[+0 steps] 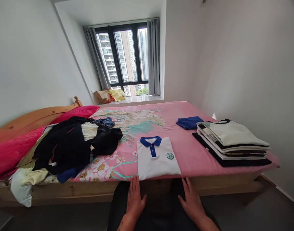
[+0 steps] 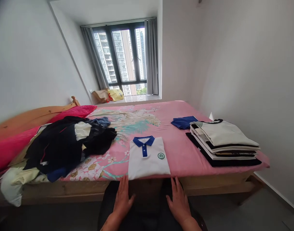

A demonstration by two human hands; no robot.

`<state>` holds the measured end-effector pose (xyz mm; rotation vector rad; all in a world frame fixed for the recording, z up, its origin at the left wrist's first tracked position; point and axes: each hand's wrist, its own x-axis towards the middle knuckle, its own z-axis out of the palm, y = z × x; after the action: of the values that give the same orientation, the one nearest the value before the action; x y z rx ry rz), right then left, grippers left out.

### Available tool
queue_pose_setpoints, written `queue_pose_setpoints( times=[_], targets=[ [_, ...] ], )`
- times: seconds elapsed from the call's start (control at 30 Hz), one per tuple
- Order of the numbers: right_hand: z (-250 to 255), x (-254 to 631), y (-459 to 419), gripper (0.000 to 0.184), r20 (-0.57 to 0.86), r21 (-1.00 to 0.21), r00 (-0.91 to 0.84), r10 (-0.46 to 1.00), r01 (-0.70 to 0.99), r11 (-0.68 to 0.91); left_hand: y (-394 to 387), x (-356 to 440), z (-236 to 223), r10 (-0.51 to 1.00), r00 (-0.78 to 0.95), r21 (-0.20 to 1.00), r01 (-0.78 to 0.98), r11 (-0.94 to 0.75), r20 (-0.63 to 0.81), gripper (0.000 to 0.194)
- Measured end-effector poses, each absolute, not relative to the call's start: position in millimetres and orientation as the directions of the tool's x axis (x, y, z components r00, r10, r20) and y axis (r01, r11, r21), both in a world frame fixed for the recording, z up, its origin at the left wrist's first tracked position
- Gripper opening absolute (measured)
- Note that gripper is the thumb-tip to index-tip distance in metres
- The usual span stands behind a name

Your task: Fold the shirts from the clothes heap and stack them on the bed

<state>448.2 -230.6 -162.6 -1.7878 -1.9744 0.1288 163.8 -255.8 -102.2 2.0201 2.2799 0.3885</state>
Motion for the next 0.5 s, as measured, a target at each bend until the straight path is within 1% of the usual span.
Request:
queue_pose_setpoints(
  times=[0.03, 0.1, 0.17, 0.27, 0.37, 0.5],
  targets=[
    [-166.0, 449.2, -232.5, 0.063, 0.222, -0.366, -0.025, 0.975, 0.924, 0.107, -265.2, 166.3, -104.5, 0.989, -0.124, 0.247, 0.964, 0.102, 0.078, 0.078],
    [-170.8, 450.6, -231.4, 0.055, 0.145, -0.34, -0.021, 0.989, 0.938, 0.07, -277.8, 169.3, -107.0, 0.995, -0.094, 0.274, 0.957, 0.094, -0.013, 0.074],
    [-172.4, 451.3, -227.3, 0.051, 0.118, -0.319, -0.043, 0.992, 0.945, 0.079, -282.2, 170.0, -106.4, 0.995, -0.053, 0.3, 0.951, 0.077, -0.087, 0.064],
    [-170.5, 452.3, -222.6, 0.051, 0.103, -0.321, -0.055, 0.993, 0.943, 0.085, -281.0, 169.4, -102.4, 0.992, 0.005, 0.341, 0.939, 0.04, -0.13, 0.045],
    [-169.3, 455.9, -221.8, 0.052, 0.082, -0.371, -0.044, 0.996, 0.926, 0.072, -279.6, 169.6, -99.7, 0.99, 0.032, 0.359, 0.933, 0.018, -0.134, 0.033],
    [-172.1, 464.9, -221.0, 0.05, 0.086, -0.479, -0.035, 0.996, 0.875, 0.072, -281.6, 170.8, -98.4, 0.991, 0.042, 0.36, 0.933, 0.006, -0.125, 0.03]
  ],
)
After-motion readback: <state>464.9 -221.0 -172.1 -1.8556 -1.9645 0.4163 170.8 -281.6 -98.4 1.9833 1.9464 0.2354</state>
